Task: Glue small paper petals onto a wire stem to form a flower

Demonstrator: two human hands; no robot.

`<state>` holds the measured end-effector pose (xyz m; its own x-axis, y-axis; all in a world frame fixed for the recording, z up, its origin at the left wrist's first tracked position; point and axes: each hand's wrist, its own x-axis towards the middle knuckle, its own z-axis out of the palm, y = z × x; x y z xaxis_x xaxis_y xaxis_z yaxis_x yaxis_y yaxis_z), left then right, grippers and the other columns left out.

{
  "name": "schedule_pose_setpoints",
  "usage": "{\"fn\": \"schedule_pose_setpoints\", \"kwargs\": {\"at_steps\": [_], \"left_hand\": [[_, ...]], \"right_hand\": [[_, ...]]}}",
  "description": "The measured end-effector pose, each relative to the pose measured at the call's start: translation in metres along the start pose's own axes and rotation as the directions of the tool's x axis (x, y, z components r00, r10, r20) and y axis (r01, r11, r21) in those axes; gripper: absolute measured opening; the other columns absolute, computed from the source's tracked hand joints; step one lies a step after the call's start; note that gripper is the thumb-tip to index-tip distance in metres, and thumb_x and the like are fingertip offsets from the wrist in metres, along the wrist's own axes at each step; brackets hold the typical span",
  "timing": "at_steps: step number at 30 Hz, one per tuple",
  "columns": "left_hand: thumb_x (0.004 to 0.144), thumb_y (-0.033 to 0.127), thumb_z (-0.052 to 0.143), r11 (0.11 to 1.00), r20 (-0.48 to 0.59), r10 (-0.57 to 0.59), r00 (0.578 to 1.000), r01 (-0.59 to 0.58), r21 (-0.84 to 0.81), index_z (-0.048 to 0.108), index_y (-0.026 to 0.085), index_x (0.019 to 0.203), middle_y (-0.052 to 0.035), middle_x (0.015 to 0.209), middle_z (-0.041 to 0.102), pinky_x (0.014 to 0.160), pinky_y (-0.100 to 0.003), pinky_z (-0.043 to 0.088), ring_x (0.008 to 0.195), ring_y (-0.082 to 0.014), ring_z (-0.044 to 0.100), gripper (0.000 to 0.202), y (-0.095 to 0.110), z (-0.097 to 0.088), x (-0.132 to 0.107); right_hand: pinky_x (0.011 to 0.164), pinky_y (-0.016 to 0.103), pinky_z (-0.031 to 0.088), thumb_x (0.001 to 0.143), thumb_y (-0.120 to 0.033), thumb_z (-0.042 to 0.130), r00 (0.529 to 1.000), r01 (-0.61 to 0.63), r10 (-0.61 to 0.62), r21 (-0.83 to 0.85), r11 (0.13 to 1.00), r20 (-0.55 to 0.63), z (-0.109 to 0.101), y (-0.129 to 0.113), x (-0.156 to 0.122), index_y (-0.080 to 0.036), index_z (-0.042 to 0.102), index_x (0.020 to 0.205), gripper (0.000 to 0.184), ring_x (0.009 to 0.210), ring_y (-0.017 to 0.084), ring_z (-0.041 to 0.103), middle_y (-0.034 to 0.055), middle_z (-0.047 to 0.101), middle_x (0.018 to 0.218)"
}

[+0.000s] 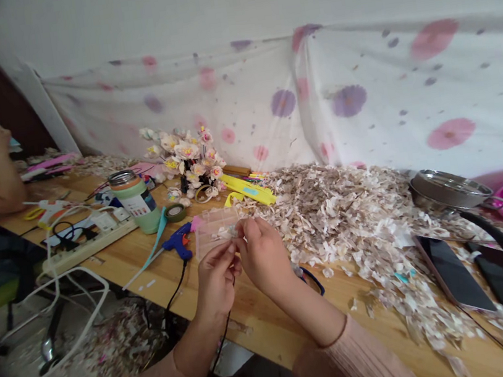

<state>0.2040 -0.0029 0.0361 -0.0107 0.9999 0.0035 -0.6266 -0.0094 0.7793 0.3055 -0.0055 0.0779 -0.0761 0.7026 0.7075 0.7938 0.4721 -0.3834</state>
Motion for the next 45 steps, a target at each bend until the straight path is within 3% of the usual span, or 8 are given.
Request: {"fn": "schedule_pose_setpoints", "kwargs": {"at_steps": [8,13,18,21,25,30,37,45], "left_hand": [[0.065,0.033,0.077,0.991,-0.006,0.128,0.992,-0.127,0.043,0.067,0.011,0.075,-0.0007,0.058,0.053,0.045,-0.017,0.031,0.049,-0.0065,0.042,0.027,-0.001,-0.003,0.003],[0.070,0.033,0.073,0.919,-0.065,0.386,0.920,-0.377,0.118,0.067,0.014,0.071,-0.0032,0.067,0.060,0.059,-0.021,0.043,0.061,-0.0112,0.053,0.020,0.006,-0.017,0.002],[0.065,0.031,0.078,0.863,-0.095,0.499,0.862,-0.483,0.147,0.069,0.018,0.075,-0.0032,0.075,0.066,0.070,-0.025,0.047,0.070,-0.0150,0.060,0.019,0.016,-0.028,-0.009],[0.062,0.031,0.080,0.897,-0.037,0.440,0.897,-0.439,0.049,0.068,0.018,0.072,-0.0022,0.070,0.064,0.066,-0.022,0.047,0.066,-0.0133,0.059,0.020,0.024,-0.023,-0.019],[0.057,0.032,0.084,0.971,0.025,0.177,0.984,-0.171,-0.168,0.063,0.015,0.064,-0.0006,0.063,0.059,0.052,-0.016,0.043,0.058,-0.0093,0.054,0.028,0.038,-0.011,-0.025],[0.056,0.030,0.085,0.955,0.081,-0.109,0.991,0.127,-0.269,0.063,0.014,0.073,0.0012,0.068,0.058,0.048,-0.011,0.042,0.053,-0.0038,0.049,0.031,0.038,-0.008,-0.021],[0.056,0.025,0.084,0.974,0.010,-0.126,0.992,0.126,-0.188,0.066,0.011,0.079,-0.0044,0.079,0.062,0.062,-0.014,0.048,0.070,-0.0081,0.059,0.033,0.006,-0.009,-0.023],[0.058,0.028,0.083,0.977,0.073,-0.175,0.982,0.182,-0.110,0.067,0.011,0.082,-0.0055,0.083,0.064,0.066,-0.017,0.048,0.073,-0.0097,0.060,0.033,-0.011,-0.003,-0.042]], "right_hand": [[0.068,0.031,0.044,0.079,-0.017,0.059,1.000,0.012,-0.012,0.041,0.999,-0.003,-0.004,-0.002,-0.001,-0.019,0.049,0.087,0.013,0.076,0.020,0.054,0.0044,0.059,0.080],[0.067,0.030,0.044,0.076,-0.030,0.069,0.990,0.120,-0.107,0.153,0.981,-0.091,-0.016,-0.006,0.000,-0.020,0.050,0.090,0.026,0.075,0.018,0.054,0.0037,0.059,0.081],[0.068,0.031,0.044,0.076,-0.035,0.069,0.989,0.150,-0.144,0.232,0.961,-0.043,-0.021,-0.013,0.000,-0.020,0.052,0.091,0.027,0.075,0.019,0.054,0.0044,0.059,0.081],[0.069,0.032,0.045,0.077,-0.039,0.067,0.988,0.142,-0.154,0.293,0.945,0.018,-0.019,-0.017,-0.003,-0.020,0.053,0.092,0.028,0.077,0.019,0.055,0.0050,0.060,0.082],[0.072,0.032,0.043,0.079,-0.040,0.064,0.990,0.082,-0.119,0.359,0.930,0.081,-0.015,-0.023,-0.016,-0.019,0.056,0.093,0.027,0.080,0.020,0.055,0.0053,0.060,0.083],[0.070,0.030,0.043,0.085,-0.037,0.055,0.952,-0.283,0.192,0.455,0.844,0.237,-0.003,-0.031,-0.063,-0.017,0.057,0.089,0.020,0.077,0.018,0.055,0.0048,0.060,0.081],[0.051,0.024,0.035,0.076,-0.042,0.058,0.763,-0.618,0.554,0.630,0.471,0.334,0.028,-0.041,-0.128,-0.017,0.051,0.072,0.026,0.055,0.012,0.044,-0.0007,0.050,0.062],[0.045,0.021,0.026,0.074,-0.046,0.058,0.710,-0.638,0.617,0.682,0.359,0.340,0.012,-0.034,-0.147,-0.017,0.050,0.069,0.030,0.048,0.009,0.032,-0.0045,0.040,0.055]]}}
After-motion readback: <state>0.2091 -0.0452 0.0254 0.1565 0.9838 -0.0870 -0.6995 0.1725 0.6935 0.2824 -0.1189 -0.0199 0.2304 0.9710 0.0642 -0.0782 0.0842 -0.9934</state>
